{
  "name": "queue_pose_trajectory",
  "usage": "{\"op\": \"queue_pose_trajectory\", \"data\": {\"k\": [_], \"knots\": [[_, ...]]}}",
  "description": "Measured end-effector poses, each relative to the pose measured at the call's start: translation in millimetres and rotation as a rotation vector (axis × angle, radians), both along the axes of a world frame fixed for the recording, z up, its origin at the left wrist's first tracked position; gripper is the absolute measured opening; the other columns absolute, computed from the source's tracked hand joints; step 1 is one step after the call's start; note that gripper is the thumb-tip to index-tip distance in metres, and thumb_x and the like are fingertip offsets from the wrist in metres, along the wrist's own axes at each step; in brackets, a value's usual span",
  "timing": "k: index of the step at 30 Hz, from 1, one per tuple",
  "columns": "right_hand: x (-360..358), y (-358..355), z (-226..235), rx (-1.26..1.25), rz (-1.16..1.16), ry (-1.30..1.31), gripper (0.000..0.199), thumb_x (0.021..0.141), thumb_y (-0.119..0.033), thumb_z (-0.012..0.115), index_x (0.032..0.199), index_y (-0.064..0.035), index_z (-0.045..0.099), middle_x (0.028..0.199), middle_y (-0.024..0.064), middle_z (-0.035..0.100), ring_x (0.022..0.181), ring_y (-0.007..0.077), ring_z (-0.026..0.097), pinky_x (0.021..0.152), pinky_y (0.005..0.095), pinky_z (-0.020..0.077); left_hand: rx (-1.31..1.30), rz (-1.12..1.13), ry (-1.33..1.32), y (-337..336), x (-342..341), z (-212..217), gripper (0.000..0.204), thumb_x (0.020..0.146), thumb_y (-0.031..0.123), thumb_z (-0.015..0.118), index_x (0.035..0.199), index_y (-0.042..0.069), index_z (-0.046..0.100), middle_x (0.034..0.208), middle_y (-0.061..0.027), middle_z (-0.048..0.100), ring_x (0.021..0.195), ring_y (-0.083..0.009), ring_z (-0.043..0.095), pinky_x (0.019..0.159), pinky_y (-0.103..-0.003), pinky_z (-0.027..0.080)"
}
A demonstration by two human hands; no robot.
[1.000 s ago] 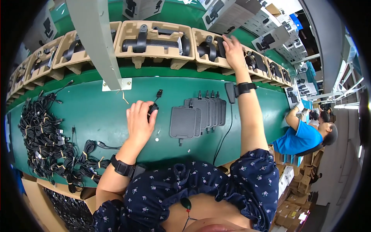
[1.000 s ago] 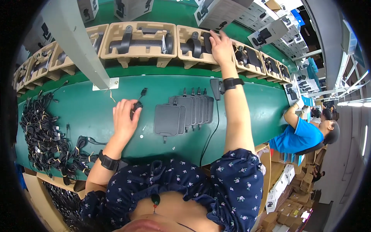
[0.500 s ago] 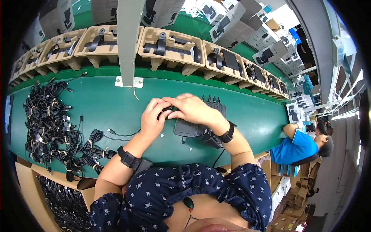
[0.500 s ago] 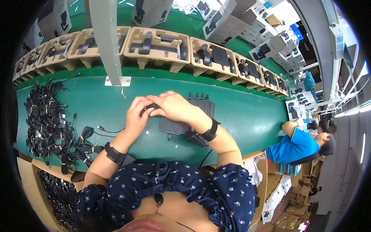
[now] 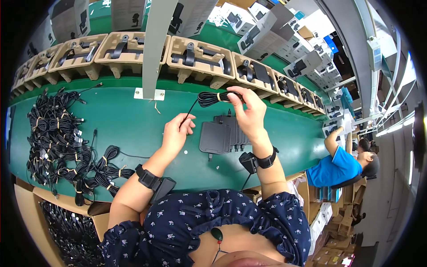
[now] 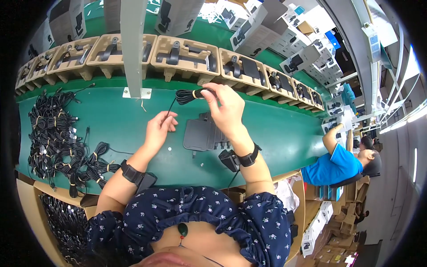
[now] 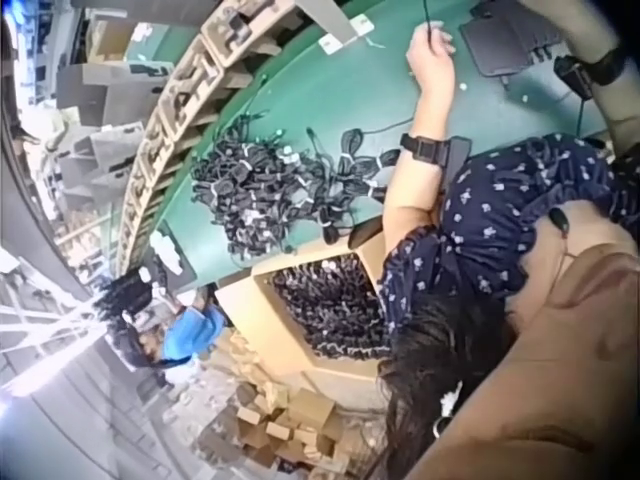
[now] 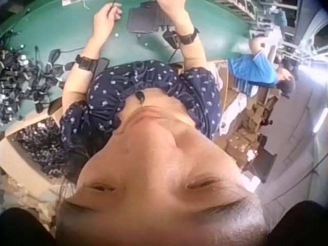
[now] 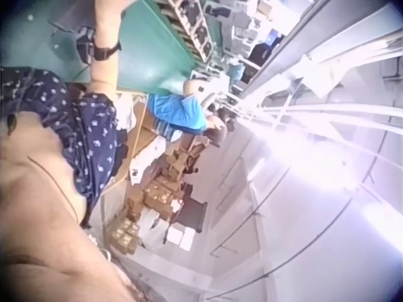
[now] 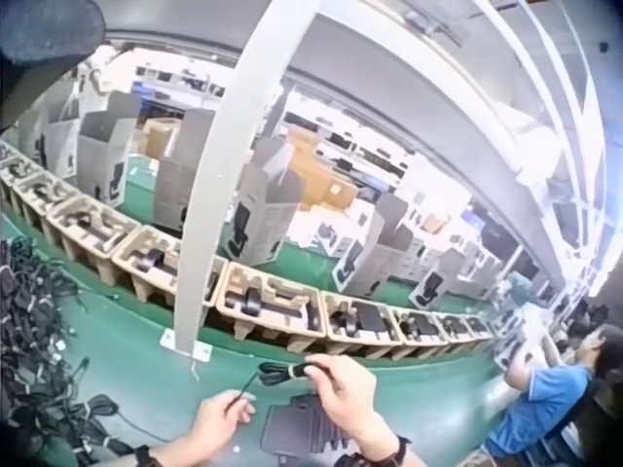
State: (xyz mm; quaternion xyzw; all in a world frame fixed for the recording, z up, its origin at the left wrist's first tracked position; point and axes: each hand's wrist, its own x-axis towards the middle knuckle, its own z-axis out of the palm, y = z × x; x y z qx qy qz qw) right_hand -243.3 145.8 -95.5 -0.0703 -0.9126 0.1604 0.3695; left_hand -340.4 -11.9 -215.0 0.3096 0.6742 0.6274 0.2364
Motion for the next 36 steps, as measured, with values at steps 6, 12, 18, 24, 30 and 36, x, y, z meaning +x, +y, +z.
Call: {"op": "queue_pose_trajectory", "data": {"k": [6, 12, 18, 24, 30, 36], "knots": [[1.9, -8.4, -3.4, -0.074, -0.084, 0.156, 0.014, 0.083, -0.011, 0.061, 0.093, -0.0018, 0.062, 0.076, 0.0071, 0.059, 0.062, 0.0132, 0.056, 0.058, 0.0231, 0.0443, 0.115, 0.011, 0.01, -0.8, 3.0, 6.0, 0.017, 0.091, 0.01, 0.046, 0.098, 0.0, 0.058, 0.079, -0.0061, 0.064, 0.071, -0.011, 0.059, 0.068, -0.024, 0.048], [-6.2, -16.8, -1.6, -0.007, -0.028, 0.222, 0.01, 0.081, -0.008, 0.062, 0.087, -0.0011, 0.061, 0.073, 0.0075, 0.057, 0.062, 0.0149, 0.054, 0.057, 0.0248, 0.0433, 0.011, -0.11, -0.002, -2.1, 3.2, 0.6, 0.025, 0.094, 0.019, 0.041, 0.108, 0.001, 0.054, 0.087, -0.0069, 0.064, 0.077, -0.0151, 0.061, 0.073, -0.027, 0.048], [-6.7, -44.7, -50.6, 0.323, 0.091, -0.135, 0.018, 0.071, -0.017, 0.066, 0.086, -0.0082, 0.059, 0.076, 0.0052, 0.052, 0.077, 0.0242, 0.052, 0.069, 0.0362, 0.0402, 0.569, -0.243, -0.887, 1.0, 3.8, -6.5, 0.035, 0.096, 0.031, 0.036, 0.114, 0.003, 0.047, 0.1, -0.0086, 0.059, 0.091, -0.0173, 0.058, 0.078, -0.033, 0.049], [6.9, -47.9, -58.7, 0.224, 0.316, -0.328, 0.038, 0.07, -0.031, 0.068, 0.097, -0.0088, 0.056, 0.112, 0.0104, 0.048, 0.111, 0.029, 0.045, 0.096, 0.0446, 0.0324, 0.298, -0.216, -0.881, 0.2, 0.7, -11.4, 0.03, 0.096, 0.031, 0.037, 0.109, 0.007, 0.049, 0.079, -0.0013, 0.055, 0.068, -0.01, 0.053, 0.051, -0.021, 0.043], [9.2, -41.3, -35.7, 0.146, 0.369, -0.336, 0.056, 0.071, -0.036, 0.066, 0.117, -0.008, 0.051, 0.134, 0.0123, 0.038, 0.125, 0.0306, 0.034, 0.105, 0.0493, 0.0219, 0.115, -0.368, -0.584, -3.7, 3.5, -16.2, 0.026, 0.094, 0.033, 0.044, 0.098, 0.009, 0.053, 0.067, 0.0031, 0.051, 0.047, -0.0027, 0.041, 0.04, -0.017, 0.029], [16.9, -16.9, -49.7, 0.146, 0.459, -0.568, 0.05, 0.077, -0.03, 0.062, 0.121, -0.0089, 0.051, 0.122, 0.0083, 0.052, 0.121, 0.0229, 0.041, 0.106, 0.0446, 0.0244, -0.065, -0.397, -0.251, -2.2, 12.1, -16.0, 0.02, 0.092, 0.023, 0.048, 0.096, 0.005, 0.055, 0.068, 0.0008, 0.053, 0.057, -0.0069, 0.048, 0.051, -0.02, 0.04]]}}
